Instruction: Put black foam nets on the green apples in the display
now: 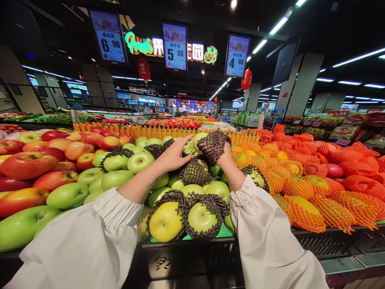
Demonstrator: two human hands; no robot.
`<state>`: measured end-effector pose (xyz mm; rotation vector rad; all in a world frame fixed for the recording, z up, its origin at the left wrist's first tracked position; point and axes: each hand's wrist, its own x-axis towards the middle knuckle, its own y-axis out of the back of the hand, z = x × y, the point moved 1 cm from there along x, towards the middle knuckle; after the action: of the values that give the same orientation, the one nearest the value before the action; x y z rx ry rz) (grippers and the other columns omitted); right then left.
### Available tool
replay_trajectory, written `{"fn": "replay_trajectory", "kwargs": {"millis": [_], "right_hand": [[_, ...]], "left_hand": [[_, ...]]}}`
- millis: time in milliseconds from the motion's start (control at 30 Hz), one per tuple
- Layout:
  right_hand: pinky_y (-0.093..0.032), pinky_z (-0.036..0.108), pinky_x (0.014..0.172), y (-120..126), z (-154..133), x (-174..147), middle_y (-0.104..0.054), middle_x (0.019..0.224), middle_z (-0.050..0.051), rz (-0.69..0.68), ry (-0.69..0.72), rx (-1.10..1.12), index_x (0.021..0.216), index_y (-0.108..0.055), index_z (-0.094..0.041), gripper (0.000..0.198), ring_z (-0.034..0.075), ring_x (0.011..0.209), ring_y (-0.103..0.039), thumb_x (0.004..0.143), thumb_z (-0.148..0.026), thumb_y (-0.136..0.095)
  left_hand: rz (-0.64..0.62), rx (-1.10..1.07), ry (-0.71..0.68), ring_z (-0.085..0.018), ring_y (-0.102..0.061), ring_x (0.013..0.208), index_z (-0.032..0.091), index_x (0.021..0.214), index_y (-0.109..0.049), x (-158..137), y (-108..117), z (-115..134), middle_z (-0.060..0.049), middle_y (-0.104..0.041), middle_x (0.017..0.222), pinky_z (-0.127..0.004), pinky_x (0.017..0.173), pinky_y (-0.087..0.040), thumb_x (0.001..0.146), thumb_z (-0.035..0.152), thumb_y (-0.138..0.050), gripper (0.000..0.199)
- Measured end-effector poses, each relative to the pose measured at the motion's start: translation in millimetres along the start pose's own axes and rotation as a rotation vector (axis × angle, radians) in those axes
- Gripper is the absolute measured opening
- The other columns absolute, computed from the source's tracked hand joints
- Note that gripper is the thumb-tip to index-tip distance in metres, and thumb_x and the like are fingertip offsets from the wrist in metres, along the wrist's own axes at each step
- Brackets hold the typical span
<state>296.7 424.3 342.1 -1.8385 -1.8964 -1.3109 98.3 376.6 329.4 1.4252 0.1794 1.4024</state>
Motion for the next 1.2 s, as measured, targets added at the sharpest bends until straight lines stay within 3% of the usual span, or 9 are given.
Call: {"fn": "replay_trajectory", "kwargs": {"millis": [100,200,367,533,667,800,967,1100,1200], "right_hand": [[-0.049,0.043,0.110,-7.3,3.4,1.9,-0.074,0.120,0.012,-0.038,0.096,0.030,0.107,-0.071,-0.020,0.045,0.030,0.113,-0.067,0.069,-0.040,-0.083],[-0.048,0.046,0.112,-6.3,-2.5,0.1,-0.073,0.120,0.012,-0.054,0.175,0.085,0.107,-0.070,-0.021,0.051,0.032,0.115,-0.066,0.064,-0.044,-0.085],[-0.048,0.051,0.111,-5.2,-10.7,-1.7,-0.071,0.123,0.014,-0.068,0.188,0.149,0.115,-0.065,-0.021,0.064,0.034,0.116,-0.066,0.061,-0.051,-0.083],[-0.048,0.055,0.111,-9.3,-13.6,6.1,-0.070,0.126,0.018,-0.089,0.167,0.124,0.120,-0.061,-0.019,0.075,0.038,0.119,-0.064,0.059,-0.058,-0.079],[-0.043,0.054,0.117,-14.8,-21.3,6.7,-0.069,0.128,0.020,-0.173,0.257,0.015,0.120,-0.064,-0.020,0.081,0.041,0.125,-0.062,0.056,-0.069,-0.078],[-0.051,0.055,0.106,-12.5,-24.4,-0.4,-0.065,0.133,0.022,0.007,0.301,0.041,0.131,-0.055,-0.018,0.095,0.041,0.121,-0.064,0.054,-0.069,-0.080],[-0.059,0.053,0.088,-6.4,-18.0,-1.4,-0.072,0.112,0.018,0.063,0.312,0.019,0.126,-0.057,-0.018,0.078,0.036,0.098,-0.071,0.062,-0.056,-0.080],[-0.057,0.057,0.092,-5.4,-4.4,7.7,-0.072,0.109,0.016,0.053,0.301,0.034,0.112,-0.062,-0.020,0.062,0.037,0.100,-0.070,0.061,-0.051,-0.081],[-0.055,0.061,0.098,-4.9,8.6,13.9,-0.072,0.109,0.014,-0.006,0.231,0.185,0.107,-0.063,-0.024,0.051,0.039,0.104,-0.070,0.063,-0.047,-0.077]], "left_hand": [[0.069,-0.081,-0.187,-0.029,-0.048,0.142,0.026,0.158,-0.032,-3.2,8.7,8.7,-0.010,-0.047,0.156,-0.045,0.120,-0.041,0.079,0.014,-0.061,0.084],[0.080,-0.058,-0.222,-0.029,-0.055,0.135,0.029,0.155,-0.036,-5.9,13.5,12.3,-0.008,-0.050,0.153,-0.045,0.115,-0.047,0.079,0.016,-0.062,0.081],[0.144,-0.008,-0.149,-0.030,-0.058,0.131,0.029,0.148,-0.043,-7.4,13.2,14.9,-0.005,-0.054,0.152,-0.046,0.106,-0.053,0.076,0.020,-0.068,0.076],[0.323,-0.067,0.032,-0.033,-0.064,0.118,0.024,0.135,-0.049,-7.6,11.4,18.4,-0.009,-0.061,0.139,-0.047,0.097,-0.055,0.071,0.035,-0.080,0.072],[0.444,-0.122,0.045,-0.031,-0.061,0.121,0.023,0.132,-0.050,-7.6,14.8,20.8,-0.010,-0.060,0.136,-0.045,0.098,-0.055,0.067,0.034,-0.087,0.076],[0.339,-0.074,-0.031,-0.028,-0.063,0.120,0.025,0.143,-0.048,-7.8,15.1,24.6,-0.007,-0.056,0.143,-0.042,0.098,-0.056,0.074,0.027,-0.081,0.076],[0.222,0.069,-0.128,-0.027,-0.059,0.124,0.034,0.151,-0.043,-7.6,12.6,27.5,-0.005,-0.053,0.145,-0.039,0.092,-0.057,0.086,0.025,-0.065,0.069],[0.167,0.035,-0.206,-0.027,-0.053,0.129,0.035,0.155,-0.037,-7.2,13.1,27.0,-0.006,-0.050,0.145,-0.043,0.098,-0.055,0.085,0.018,-0.057,0.074],[0.125,-0.066,-0.290,-0.029,-0.049,0.134,0.033,0.156,-0.033,-7.0,13.1,26.6,-0.008,-0.046,0.150,-0.046,0.107,-0.051,0.077,0.012,-0.055,0.085]]}}
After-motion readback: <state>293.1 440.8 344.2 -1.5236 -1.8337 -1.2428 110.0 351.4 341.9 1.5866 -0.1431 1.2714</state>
